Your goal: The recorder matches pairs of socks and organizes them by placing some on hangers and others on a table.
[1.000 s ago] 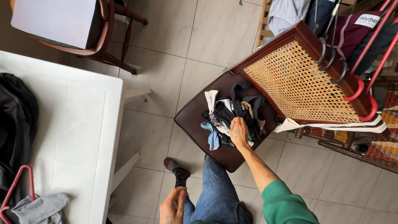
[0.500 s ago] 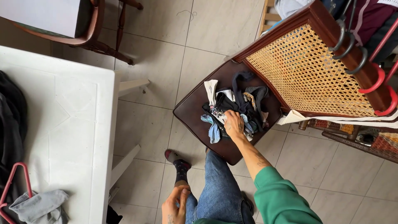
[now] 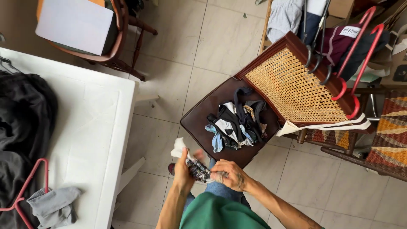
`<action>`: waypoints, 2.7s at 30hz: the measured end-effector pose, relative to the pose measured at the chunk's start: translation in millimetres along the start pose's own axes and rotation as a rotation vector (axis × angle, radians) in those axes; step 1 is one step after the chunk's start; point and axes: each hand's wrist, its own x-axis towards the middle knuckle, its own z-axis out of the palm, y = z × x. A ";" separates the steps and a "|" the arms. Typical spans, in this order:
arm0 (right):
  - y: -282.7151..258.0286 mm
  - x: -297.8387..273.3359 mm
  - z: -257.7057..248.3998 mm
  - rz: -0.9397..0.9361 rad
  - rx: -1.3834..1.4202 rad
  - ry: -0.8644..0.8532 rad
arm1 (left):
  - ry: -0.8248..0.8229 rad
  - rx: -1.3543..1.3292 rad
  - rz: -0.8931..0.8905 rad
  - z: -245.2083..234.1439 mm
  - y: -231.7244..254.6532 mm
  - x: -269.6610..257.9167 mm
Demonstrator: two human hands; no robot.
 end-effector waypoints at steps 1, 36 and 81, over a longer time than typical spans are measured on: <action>-5.5 2.3 -0.6 -0.011 -0.005 0.003 | -0.007 0.002 0.011 10.0 17.7 -4.7; -101.0 116.8 58.4 0.078 0.036 0.100 | -0.115 0.196 0.449 -11.5 107.8 -155.2; -167.9 99.2 131.8 -0.034 -0.245 0.637 | 0.583 0.832 0.811 -7.3 110.5 -159.8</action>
